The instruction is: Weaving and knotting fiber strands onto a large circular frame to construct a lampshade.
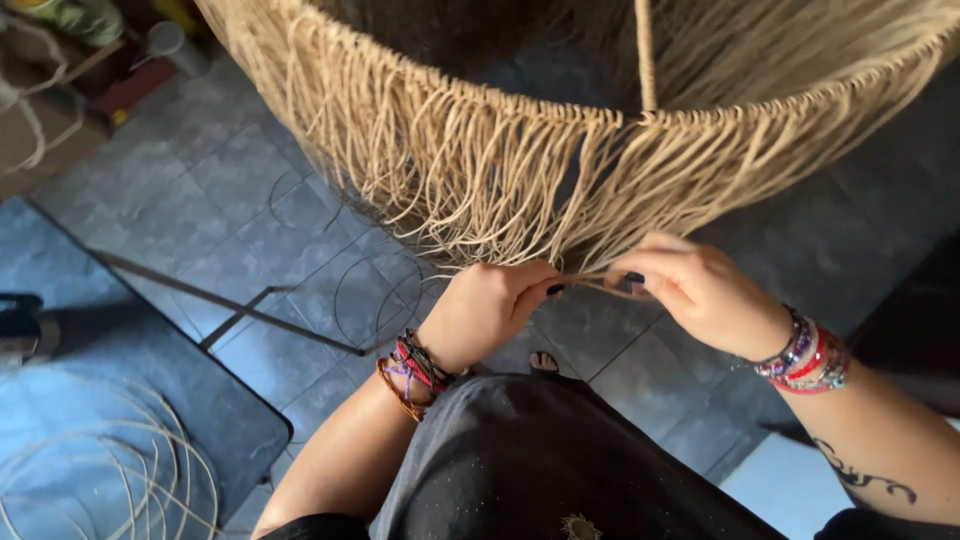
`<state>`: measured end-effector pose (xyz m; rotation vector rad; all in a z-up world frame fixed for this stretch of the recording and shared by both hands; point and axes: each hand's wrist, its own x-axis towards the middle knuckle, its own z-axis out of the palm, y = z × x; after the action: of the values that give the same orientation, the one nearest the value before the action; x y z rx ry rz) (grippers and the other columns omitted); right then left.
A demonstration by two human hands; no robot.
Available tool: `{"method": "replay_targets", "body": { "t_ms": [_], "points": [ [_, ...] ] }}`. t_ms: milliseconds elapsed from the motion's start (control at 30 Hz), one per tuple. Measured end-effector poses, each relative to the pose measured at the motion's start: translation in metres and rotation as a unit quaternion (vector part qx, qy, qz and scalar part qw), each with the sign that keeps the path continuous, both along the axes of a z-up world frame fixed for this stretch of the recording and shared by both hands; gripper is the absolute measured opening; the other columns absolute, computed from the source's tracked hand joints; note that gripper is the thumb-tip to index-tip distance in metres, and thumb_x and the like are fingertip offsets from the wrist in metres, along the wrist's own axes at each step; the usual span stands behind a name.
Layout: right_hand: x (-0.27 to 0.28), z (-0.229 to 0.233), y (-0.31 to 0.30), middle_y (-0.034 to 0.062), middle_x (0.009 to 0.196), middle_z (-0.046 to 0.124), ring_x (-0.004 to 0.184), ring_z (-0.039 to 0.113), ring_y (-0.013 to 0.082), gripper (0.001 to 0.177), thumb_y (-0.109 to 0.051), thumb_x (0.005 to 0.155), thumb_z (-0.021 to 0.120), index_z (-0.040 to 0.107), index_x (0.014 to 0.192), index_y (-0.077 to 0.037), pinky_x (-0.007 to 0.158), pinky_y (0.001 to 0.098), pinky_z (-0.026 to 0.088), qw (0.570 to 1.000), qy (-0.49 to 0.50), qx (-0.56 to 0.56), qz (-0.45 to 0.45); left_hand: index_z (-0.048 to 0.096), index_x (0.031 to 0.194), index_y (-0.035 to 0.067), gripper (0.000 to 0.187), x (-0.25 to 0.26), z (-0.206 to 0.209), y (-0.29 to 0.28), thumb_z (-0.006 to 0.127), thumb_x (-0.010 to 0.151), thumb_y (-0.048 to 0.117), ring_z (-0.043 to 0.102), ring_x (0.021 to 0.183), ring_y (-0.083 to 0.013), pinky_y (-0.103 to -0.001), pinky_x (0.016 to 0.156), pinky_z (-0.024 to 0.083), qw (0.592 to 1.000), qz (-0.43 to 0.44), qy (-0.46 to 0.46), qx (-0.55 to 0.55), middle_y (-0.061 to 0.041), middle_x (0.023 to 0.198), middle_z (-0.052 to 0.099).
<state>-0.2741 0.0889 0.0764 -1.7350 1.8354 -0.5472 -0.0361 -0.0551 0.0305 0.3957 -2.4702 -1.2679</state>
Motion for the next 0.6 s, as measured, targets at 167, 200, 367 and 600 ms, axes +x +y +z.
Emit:
{"method": "replay_targets", "body": {
  "t_ms": [167, 200, 367, 600],
  "points": [
    [-0.013, 0.008, -0.001, 0.0143, 0.102, 0.073, 0.095, 0.071, 0.0324, 0.032, -0.001, 0.091, 0.060, 0.078, 0.115, -0.010, 0.081, 0.0428, 0.057, 0.999, -0.027, 0.011, -0.028, 0.070, 0.117, 0.010, 0.021, -0.011, -0.005, -0.012, 0.053, 0.105, 0.014, 0.074, 0.074, -0.0424, -0.047, 0.059, 0.061, 0.999, -0.040, 0.008, -0.016, -0.016, 0.089, 0.077],
    [-0.016, 0.013, -0.003, 0.0155, 0.103, 0.074, 0.096, 0.071, 0.0341, 0.031, 0.000, 0.090, 0.061, 0.079, 0.113, -0.010, 0.082, 0.0443, 0.057, 0.999, -0.017, 0.021, -0.023, 0.069, 0.117, 0.010, 0.021, -0.013, -0.006, -0.015, 0.052, 0.105, 0.015, 0.074, 0.074, -0.0417, -0.047, 0.059, 0.061, 0.999, -0.044, 0.005, -0.012, -0.016, 0.090, 0.077],
    [-0.021, 0.013, 0.004, 0.0168, 0.102, 0.072, 0.096, 0.071, 0.0391, 0.024, -0.005, 0.089, 0.061, 0.078, 0.106, -0.008, 0.082, 0.0460, 0.059, 0.993, 0.083, 0.072, 0.049, 0.069, 0.112, 0.008, 0.018, -0.026, 0.015, -0.014, 0.054, 0.103, 0.015, 0.071, 0.076, -0.0462, -0.052, 0.058, 0.059, 0.998, -0.049, 0.023, -0.016, -0.020, 0.089, 0.076],
    [-0.047, 0.010, 0.003, 0.0011, 0.092, 0.064, 0.082, 0.072, 0.0276, 0.017, -0.022, 0.096, 0.051, 0.061, 0.110, -0.021, 0.066, 0.0400, 0.059, 0.938, 0.334, -0.019, 0.088, 0.067, 0.105, 0.011, 0.017, -0.043, 0.043, -0.013, 0.053, 0.103, 0.019, 0.070, 0.081, -0.0486, -0.052, 0.060, 0.059, 0.998, -0.005, 0.066, 0.016, -0.020, 0.088, 0.075]
  ]
}}
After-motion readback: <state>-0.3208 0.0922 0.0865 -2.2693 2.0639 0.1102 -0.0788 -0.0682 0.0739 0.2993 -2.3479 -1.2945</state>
